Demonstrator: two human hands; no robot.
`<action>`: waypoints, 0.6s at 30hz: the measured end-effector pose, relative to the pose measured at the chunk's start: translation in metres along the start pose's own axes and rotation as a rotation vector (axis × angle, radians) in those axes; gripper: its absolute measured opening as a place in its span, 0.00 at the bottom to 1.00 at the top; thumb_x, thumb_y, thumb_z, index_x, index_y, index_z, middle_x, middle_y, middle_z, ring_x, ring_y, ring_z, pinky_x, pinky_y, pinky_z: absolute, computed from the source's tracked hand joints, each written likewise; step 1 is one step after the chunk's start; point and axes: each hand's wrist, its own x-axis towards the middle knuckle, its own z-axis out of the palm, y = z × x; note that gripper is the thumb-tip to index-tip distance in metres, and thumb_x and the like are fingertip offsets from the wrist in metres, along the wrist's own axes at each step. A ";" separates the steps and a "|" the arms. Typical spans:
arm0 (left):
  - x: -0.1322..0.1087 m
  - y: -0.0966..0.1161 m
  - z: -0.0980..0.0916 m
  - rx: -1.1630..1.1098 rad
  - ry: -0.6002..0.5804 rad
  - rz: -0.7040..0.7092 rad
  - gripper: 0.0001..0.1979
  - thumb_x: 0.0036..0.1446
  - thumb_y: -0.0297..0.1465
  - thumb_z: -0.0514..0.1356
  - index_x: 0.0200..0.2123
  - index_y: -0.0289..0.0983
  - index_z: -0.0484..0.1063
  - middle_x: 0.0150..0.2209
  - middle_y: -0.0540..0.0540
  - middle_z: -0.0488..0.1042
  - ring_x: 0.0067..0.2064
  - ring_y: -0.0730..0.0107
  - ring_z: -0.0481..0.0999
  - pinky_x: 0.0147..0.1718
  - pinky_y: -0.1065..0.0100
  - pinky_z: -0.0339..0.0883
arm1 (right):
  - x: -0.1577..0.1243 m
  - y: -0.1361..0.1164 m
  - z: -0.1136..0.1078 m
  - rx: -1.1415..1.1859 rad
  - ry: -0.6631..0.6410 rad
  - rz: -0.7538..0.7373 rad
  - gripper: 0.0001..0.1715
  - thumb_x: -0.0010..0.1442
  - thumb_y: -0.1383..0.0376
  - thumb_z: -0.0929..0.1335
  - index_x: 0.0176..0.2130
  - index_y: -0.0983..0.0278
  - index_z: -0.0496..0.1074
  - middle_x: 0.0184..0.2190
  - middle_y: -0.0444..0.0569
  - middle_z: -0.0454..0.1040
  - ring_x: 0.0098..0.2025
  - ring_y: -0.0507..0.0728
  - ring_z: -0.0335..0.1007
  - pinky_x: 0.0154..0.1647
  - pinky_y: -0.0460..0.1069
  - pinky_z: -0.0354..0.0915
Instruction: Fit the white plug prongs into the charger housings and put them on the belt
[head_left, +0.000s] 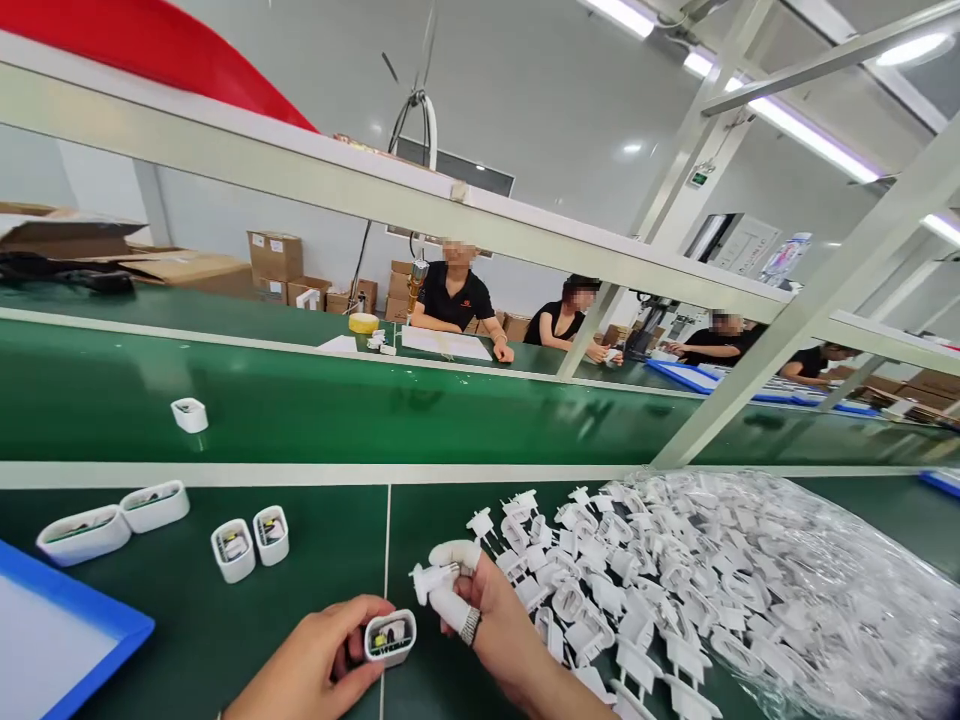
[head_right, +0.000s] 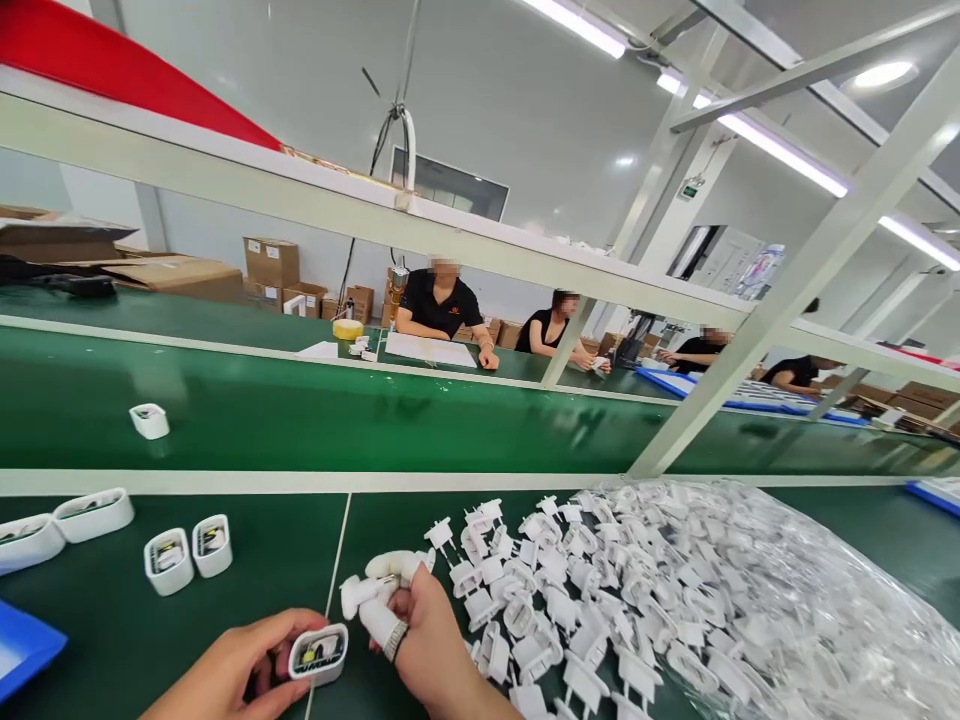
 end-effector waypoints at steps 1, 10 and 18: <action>0.000 0.000 0.000 -0.004 -0.005 0.007 0.16 0.52 0.32 0.59 0.45 0.42 0.72 0.26 0.55 0.67 0.27 0.72 0.65 0.29 0.75 0.59 | 0.001 0.001 0.000 -0.049 0.034 -0.037 0.30 0.46 0.46 0.76 0.38 0.63 0.67 0.35 0.48 0.69 0.33 0.54 0.68 0.36 0.49 0.66; 0.004 0.005 -0.002 0.025 0.005 0.015 0.11 0.49 0.31 0.61 0.38 0.39 0.73 0.21 0.57 0.65 0.27 0.72 0.65 0.30 0.75 0.57 | -0.005 -0.005 0.002 -0.466 -0.142 -0.247 0.11 0.60 0.59 0.69 0.41 0.62 0.71 0.38 0.50 0.73 0.39 0.57 0.70 0.43 0.50 0.68; 0.004 0.005 0.001 0.031 0.024 0.038 0.12 0.48 0.29 0.61 0.39 0.39 0.73 0.22 0.57 0.67 0.29 0.72 0.68 0.31 0.75 0.58 | -0.011 -0.007 -0.001 -0.972 -0.322 -0.390 0.18 0.56 0.73 0.64 0.47 0.63 0.70 0.44 0.54 0.72 0.48 0.61 0.66 0.52 0.55 0.63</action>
